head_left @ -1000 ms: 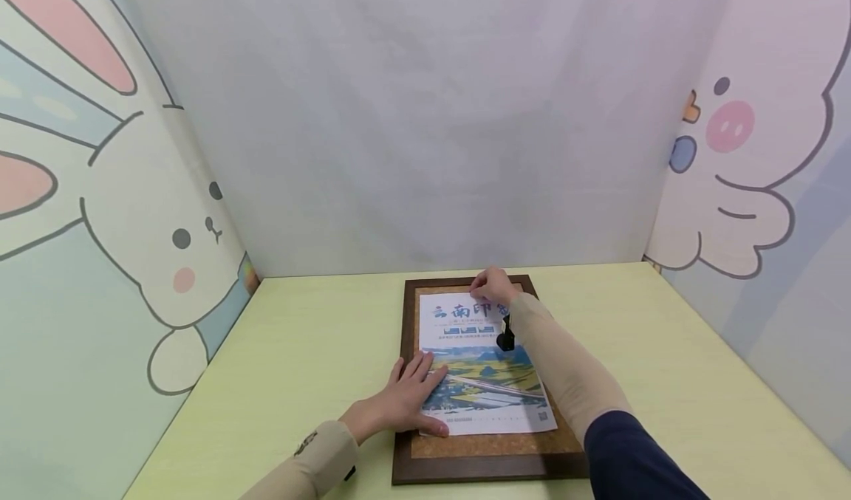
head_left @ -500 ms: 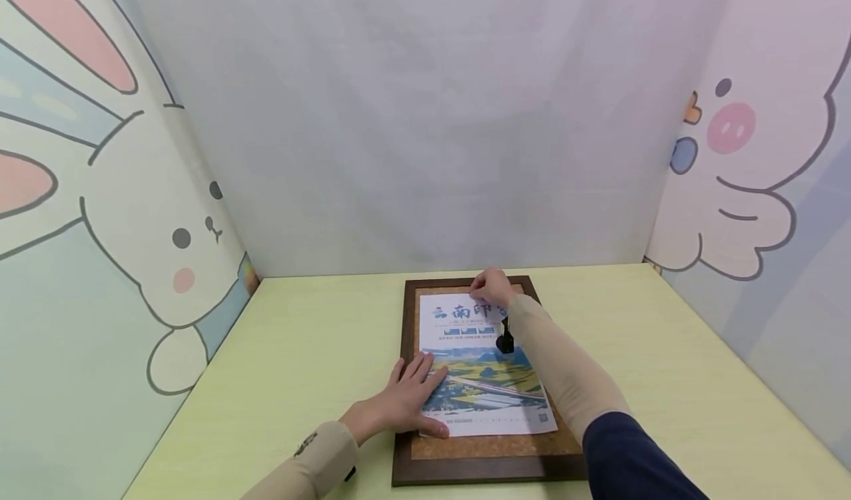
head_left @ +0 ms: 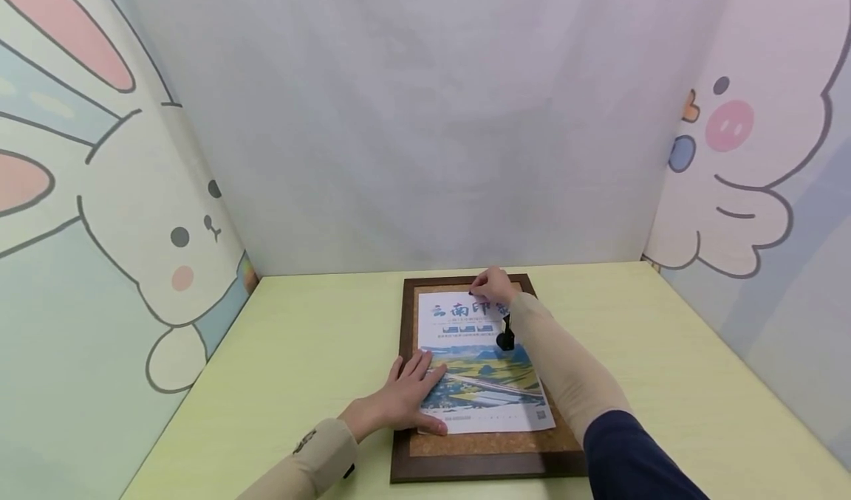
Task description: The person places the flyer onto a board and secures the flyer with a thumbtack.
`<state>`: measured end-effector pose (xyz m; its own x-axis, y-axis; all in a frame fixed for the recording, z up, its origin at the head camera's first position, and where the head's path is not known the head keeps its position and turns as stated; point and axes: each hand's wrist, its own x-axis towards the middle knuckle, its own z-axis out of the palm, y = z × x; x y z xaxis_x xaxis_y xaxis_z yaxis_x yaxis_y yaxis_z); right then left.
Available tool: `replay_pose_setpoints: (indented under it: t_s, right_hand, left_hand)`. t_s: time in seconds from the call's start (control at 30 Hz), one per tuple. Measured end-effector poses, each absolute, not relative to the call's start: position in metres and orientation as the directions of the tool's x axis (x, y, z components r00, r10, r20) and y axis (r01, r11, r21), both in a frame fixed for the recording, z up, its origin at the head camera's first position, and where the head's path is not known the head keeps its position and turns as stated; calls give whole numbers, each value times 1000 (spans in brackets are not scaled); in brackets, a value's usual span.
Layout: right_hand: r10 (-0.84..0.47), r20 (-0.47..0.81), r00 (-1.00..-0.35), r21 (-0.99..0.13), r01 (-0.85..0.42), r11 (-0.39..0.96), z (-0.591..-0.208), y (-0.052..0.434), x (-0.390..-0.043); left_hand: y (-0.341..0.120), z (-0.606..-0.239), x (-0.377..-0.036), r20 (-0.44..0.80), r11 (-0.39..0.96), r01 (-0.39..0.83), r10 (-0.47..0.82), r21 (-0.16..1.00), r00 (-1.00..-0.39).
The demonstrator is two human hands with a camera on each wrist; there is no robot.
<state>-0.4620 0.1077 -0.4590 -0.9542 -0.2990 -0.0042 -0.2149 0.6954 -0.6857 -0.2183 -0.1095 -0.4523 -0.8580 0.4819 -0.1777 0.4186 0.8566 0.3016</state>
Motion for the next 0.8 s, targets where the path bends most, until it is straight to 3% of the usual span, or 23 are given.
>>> replay_pose_setpoints:
  t_s: [0.3,0.57,0.8]
  right_hand:
    - [-248,-27,-968,-685,-163,710,-462,107,-458]
    - [-255,16,-967,-656,-203,727,-463,104,-459]
    - [-225,31,-974,-742,-173,648,-451,123,-454]
  left_hand:
    - [-107,-452,-216,-190,855,423,488,301,-852]
    - [-109,-452,-220,-176,853,433,493,293,-852]
    - [-121,-455,-223,-162,865,413,468,284,-869]
